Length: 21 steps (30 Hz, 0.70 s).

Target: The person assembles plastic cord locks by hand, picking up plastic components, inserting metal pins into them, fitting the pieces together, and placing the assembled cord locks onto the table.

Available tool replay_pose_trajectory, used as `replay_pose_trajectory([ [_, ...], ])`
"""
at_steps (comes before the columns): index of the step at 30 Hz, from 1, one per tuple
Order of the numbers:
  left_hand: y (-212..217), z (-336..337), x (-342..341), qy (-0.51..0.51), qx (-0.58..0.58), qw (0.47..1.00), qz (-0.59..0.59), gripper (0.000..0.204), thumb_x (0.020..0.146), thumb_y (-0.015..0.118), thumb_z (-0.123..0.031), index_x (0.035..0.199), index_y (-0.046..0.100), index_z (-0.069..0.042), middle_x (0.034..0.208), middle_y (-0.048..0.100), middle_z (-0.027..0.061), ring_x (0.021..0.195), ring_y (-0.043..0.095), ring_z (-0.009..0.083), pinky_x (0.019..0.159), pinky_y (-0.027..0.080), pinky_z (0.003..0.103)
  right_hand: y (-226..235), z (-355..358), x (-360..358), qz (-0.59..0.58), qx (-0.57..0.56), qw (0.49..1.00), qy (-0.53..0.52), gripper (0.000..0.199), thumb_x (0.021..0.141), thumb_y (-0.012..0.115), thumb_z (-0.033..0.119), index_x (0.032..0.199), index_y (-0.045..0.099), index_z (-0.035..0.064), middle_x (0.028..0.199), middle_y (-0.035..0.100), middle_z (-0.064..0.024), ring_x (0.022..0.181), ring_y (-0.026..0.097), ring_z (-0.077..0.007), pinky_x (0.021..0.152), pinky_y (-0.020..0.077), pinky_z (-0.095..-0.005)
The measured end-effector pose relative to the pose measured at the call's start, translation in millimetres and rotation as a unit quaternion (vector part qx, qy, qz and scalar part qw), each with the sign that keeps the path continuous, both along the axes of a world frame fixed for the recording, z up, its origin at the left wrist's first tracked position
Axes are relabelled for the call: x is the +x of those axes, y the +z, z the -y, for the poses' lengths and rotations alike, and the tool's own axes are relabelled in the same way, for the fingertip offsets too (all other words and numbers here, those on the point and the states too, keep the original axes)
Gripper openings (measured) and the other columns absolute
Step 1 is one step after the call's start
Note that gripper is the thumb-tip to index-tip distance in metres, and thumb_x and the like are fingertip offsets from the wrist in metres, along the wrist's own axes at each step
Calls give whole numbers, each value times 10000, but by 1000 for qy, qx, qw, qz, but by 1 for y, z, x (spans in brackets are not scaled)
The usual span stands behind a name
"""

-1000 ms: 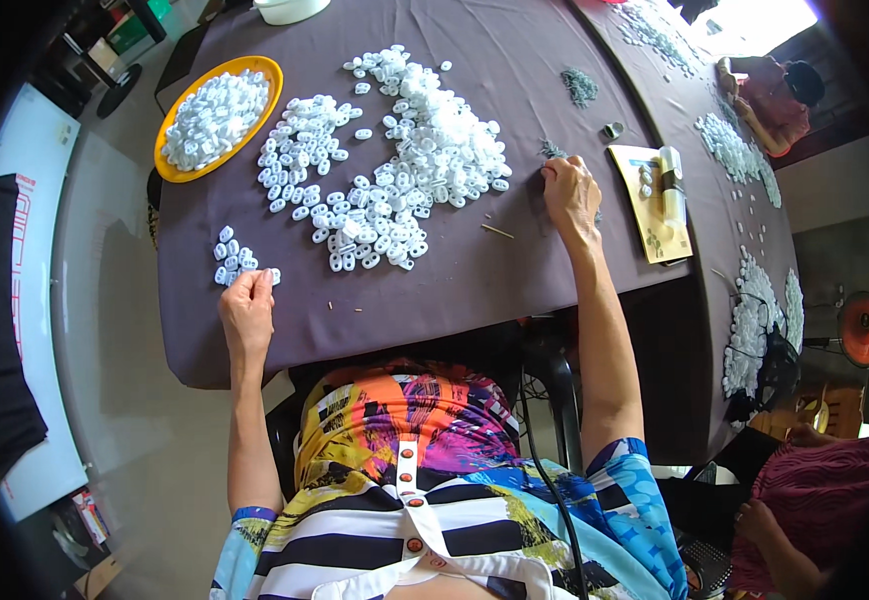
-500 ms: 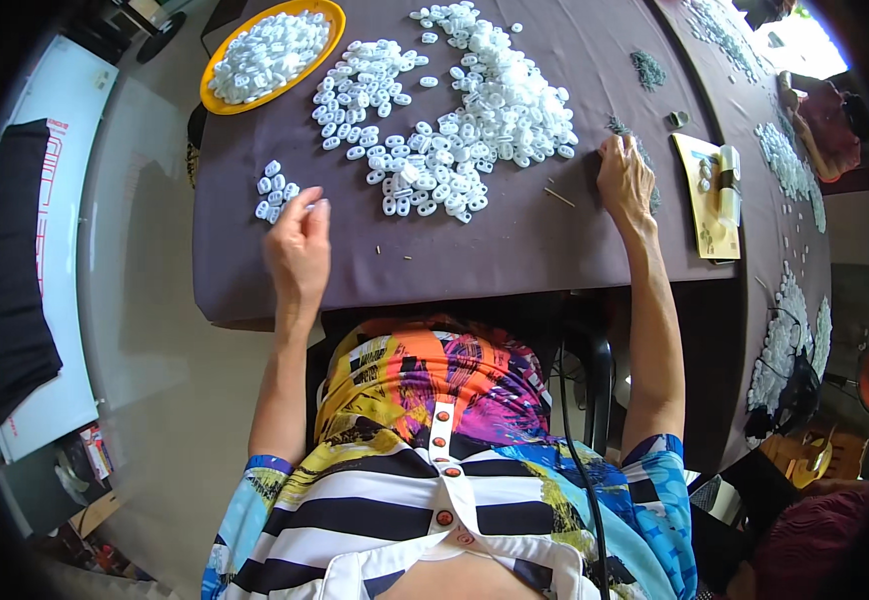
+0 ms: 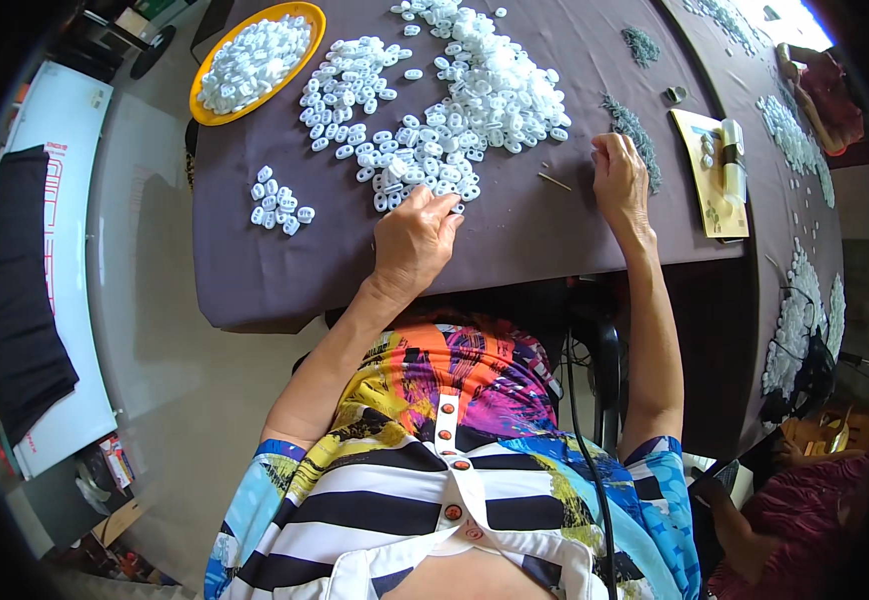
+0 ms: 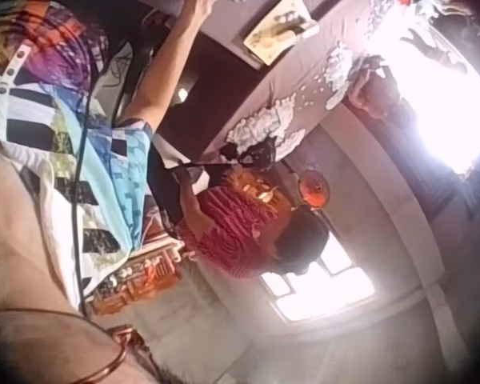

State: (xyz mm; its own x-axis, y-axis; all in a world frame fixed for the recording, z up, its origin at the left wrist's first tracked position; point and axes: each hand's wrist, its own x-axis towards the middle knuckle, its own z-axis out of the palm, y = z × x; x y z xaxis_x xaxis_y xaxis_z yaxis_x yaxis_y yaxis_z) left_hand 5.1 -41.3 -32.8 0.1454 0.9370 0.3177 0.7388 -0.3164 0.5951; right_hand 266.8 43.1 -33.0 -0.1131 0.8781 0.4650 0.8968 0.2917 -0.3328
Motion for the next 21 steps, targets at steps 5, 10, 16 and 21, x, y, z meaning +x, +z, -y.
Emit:
replay_pose_trajectory([
  [5,-4,-6,4,9,21,1000,-1,121,720,646,-111,834,611,-90,750,535,84,638,577,260,557,468,341,0,8,0,-107,-6,994,2,97,793,535,52,871,590,35,845,578,-131,794,580,-308,686,462,-369],
  [10,0,-7,9,13,14,1000,-4,86,743,625,-109,793,563,-76,762,541,85,660,579,273,565,466,356,3,9,0,-80,-5,997,-3,97,784,551,28,857,616,32,812,596,-119,753,599,-279,669,469,-332],
  [16,3,-3,8,14,-25,1000,-10,106,777,602,-110,788,504,-75,799,531,93,688,572,298,577,460,379,2,8,2,-114,-38,993,16,135,744,605,30,874,640,43,774,602,-88,704,600,-200,646,467,-280],
  [21,6,3,7,14,-2,1000,20,101,781,589,-62,782,488,-58,794,491,99,669,554,302,568,451,382,3,13,0,-213,-97,972,-1,155,725,625,-4,877,637,27,745,597,-14,668,538,-68,627,446,-214],
])
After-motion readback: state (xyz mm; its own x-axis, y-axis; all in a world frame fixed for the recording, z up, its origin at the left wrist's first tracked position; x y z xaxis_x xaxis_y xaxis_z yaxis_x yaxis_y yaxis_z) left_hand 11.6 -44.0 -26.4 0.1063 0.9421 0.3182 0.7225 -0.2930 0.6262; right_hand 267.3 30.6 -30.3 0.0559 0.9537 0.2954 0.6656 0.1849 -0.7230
